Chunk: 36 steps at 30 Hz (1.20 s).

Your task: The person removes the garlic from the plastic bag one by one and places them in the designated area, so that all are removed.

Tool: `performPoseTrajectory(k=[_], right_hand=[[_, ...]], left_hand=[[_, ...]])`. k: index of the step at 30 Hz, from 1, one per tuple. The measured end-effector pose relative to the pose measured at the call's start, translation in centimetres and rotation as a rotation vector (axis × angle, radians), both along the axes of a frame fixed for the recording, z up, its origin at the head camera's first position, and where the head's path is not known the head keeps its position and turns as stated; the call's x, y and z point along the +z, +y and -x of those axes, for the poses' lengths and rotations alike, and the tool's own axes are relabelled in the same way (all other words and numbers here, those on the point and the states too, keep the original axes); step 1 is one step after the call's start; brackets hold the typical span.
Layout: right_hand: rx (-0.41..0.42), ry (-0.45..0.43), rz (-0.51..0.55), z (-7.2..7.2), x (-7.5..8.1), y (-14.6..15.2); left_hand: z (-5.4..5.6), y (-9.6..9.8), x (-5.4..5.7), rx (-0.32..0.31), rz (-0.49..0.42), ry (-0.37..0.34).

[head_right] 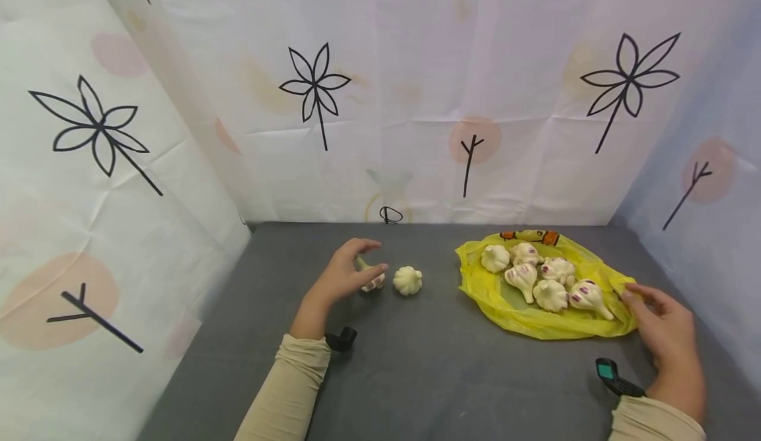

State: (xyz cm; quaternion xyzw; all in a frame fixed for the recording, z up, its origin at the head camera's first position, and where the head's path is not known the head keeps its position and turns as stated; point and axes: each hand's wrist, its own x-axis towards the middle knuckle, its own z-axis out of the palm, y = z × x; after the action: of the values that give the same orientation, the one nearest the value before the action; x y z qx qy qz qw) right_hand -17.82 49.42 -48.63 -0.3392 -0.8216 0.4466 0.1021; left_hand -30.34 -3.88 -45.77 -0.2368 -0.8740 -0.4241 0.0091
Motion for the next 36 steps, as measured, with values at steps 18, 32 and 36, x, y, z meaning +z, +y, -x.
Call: performPoseTrajectory(k=[18, 32, 36], right_hand=[[0.006, 0.022, 0.017, 0.0, 0.1, 0.1], [0.010, 0.043, 0.014, -0.2, -0.2, 0.4], [-0.001, 0.032, 0.009, -0.2, -0.1, 0.3]], left_hand=[[0.3, 3.3, 2.6, -0.120, -0.018, 0.041], [-0.4, 8.6, 2.8, -0.184, -0.080, 0.116], [-1.0, 10.0, 2.6, -0.201, -0.090, 0.141]])
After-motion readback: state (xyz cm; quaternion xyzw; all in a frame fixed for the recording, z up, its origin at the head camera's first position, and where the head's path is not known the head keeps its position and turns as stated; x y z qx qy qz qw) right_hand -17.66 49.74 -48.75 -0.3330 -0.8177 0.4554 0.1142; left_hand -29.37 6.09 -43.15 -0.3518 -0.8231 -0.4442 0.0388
